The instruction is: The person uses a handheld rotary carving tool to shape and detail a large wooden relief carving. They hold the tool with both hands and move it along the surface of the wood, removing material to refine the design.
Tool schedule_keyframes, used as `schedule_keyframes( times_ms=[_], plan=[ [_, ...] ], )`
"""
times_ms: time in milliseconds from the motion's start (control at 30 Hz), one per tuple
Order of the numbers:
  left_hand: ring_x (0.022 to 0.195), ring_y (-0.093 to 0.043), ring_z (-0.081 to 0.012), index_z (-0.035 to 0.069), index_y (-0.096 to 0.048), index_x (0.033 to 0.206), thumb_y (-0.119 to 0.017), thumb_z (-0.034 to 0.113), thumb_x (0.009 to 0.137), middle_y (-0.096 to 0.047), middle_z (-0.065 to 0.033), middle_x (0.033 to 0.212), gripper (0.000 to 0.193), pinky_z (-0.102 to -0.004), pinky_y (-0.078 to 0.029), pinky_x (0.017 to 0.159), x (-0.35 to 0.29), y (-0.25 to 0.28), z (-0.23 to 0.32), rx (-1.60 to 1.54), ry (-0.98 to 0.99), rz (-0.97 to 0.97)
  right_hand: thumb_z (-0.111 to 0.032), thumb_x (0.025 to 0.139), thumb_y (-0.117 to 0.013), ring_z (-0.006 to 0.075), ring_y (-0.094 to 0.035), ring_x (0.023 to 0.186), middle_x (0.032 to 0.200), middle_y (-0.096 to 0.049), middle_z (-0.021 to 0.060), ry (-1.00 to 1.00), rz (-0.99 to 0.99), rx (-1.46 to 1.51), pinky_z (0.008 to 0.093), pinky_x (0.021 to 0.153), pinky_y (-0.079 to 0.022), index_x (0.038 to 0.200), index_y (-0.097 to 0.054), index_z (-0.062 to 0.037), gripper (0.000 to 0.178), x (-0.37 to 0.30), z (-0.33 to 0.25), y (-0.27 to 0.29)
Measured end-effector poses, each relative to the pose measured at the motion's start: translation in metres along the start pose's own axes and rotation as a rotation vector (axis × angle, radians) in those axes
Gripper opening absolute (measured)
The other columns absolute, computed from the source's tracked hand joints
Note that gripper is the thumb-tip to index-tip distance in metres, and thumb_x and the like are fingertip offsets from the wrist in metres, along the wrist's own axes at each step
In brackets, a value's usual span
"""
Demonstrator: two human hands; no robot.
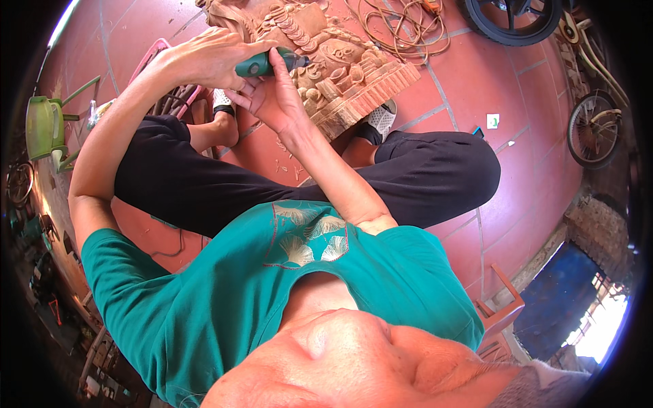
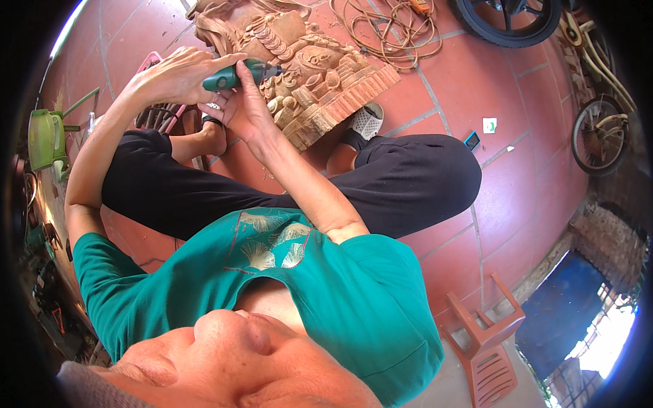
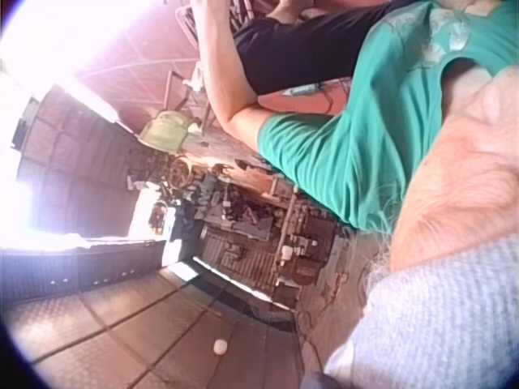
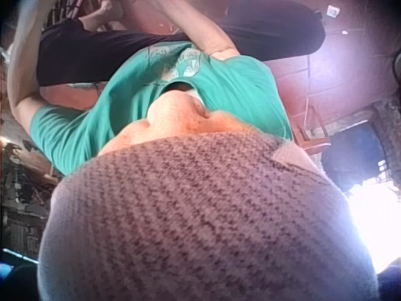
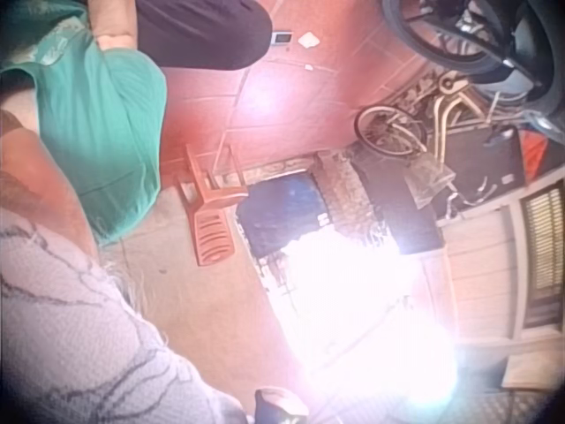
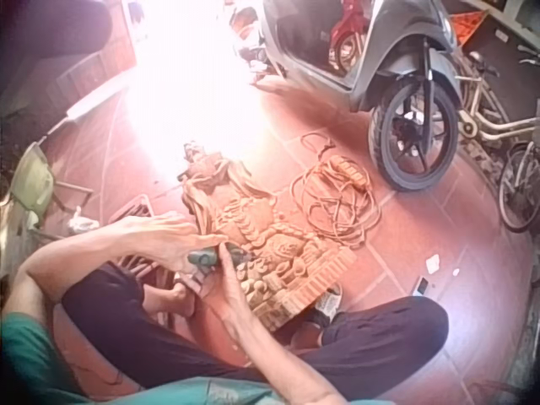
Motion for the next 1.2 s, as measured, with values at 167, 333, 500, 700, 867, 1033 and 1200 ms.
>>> schedule_keyframes(
  times_ms=[167, 333, 500, 700, 867, 1033, 1200],
  plan=[
    [0.082, -0.062, -0.0392, 0.014, -0.039, 0.146, -0.072, 0.02, 0.074, -0.063, -0.0216, 0.081, 0.079, -0.0475, -0.047, 0.072, -0.001, -0.003, -0.003, 0.02, 0.02, 0.006, -0.053, 0.091, -0.062, 0.0308, -0.06, 0.117, 0.121, -0.064, 0.0115, 0.001, 0.001, -0.001, 0.0549, 0.099, -0.048, 0.121, -0.057, -0.0078, 0.055, 0.0, 0.0, -0.001],
    [0.081, -0.062, -0.0392, 0.015, -0.039, 0.146, -0.072, 0.019, 0.074, -0.063, -0.021, 0.079, 0.079, -0.0471, -0.048, 0.072, -0.001, -0.002, 0.0, -0.003, 0.028, -0.014, -0.053, 0.091, -0.062, 0.0311, -0.06, 0.117, 0.12, -0.065, 0.0113, -0.003, -0.006, 0.004, 0.0551, 0.099, -0.048, 0.121, -0.057, -0.008, 0.055, -0.001, 0.0, -0.002],
    [0.075, -0.063, -0.0389, 0.015, -0.039, 0.147, -0.071, 0.018, 0.073, -0.063, -0.0202, 0.077, 0.081, -0.0473, -0.048, 0.068, 0.0, -0.001, 0.0, -0.011, 0.008, -0.014, -0.053, 0.091, -0.062, 0.0311, -0.061, 0.116, 0.12, -0.064, 0.0106, -0.001, -0.012, 0.003, 0.0549, 0.099, -0.048, 0.12, -0.057, -0.0088, 0.053, -0.002, 0.001, -0.004],
    [0.078, -0.063, -0.0388, 0.015, -0.038, 0.147, -0.072, 0.018, 0.071, -0.063, -0.0213, 0.08, 0.084, -0.0475, -0.047, 0.069, -0.003, 0.005, 0.002, 0.001, 0.048, -0.027, -0.052, 0.091, -0.062, 0.03, -0.061, 0.115, 0.119, -0.065, 0.01, -0.002, -0.02, -0.004, 0.0538, 0.098, -0.049, 0.118, -0.059, -0.0101, 0.05, -0.001, -0.001, -0.009],
    [0.079, -0.062, -0.0391, 0.015, -0.037, 0.148, -0.074, 0.016, 0.069, -0.063, -0.0215, 0.08, 0.087, -0.047, -0.047, 0.07, -0.002, 0.003, -0.001, 0.007, 0.025, 0.027, -0.053, 0.091, -0.063, 0.0294, -0.061, 0.115, 0.119, -0.065, 0.0095, 0.006, -0.024, -0.007, 0.0537, 0.097, -0.05, 0.118, -0.059, -0.0103, 0.05, 0.002, -0.002, -0.006],
    [0.081, -0.061, -0.0386, 0.016, -0.035, 0.15, -0.076, 0.02, 0.07, -0.063, -0.0214, 0.082, 0.089, -0.0467, -0.047, 0.072, 0.0, 0.004, -0.002, 0.004, 0.03, 0.002, -0.053, 0.09, -0.063, 0.0292, -0.061, 0.114, 0.118, -0.065, 0.0097, 0.006, -0.016, -0.011, 0.0535, 0.097, -0.05, 0.118, -0.058, -0.0101, 0.052, 0.004, -0.004, -0.004],
    [0.084, -0.061, -0.0384, 0.016, -0.034, 0.151, -0.078, 0.027, 0.073, -0.063, -0.022, 0.084, 0.09, -0.0465, -0.047, 0.075, 0.003, 0.003, -0.003, 0.014, 0.05, -0.02, -0.053, 0.09, -0.064, 0.0298, -0.061, 0.114, 0.118, -0.064, 0.0108, 0.014, -0.02, -0.011, 0.0525, 0.098, -0.049, 0.12, -0.057, -0.0088, 0.054, 0.003, -0.006, -0.005]
  ],
)
Point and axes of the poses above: each hand's wrist, its own x-axis towards the middle knuckle, its own y-axis out of the back of the hand, z = x × y, the point moved 8 cm from there along x, towards the middle knuckle
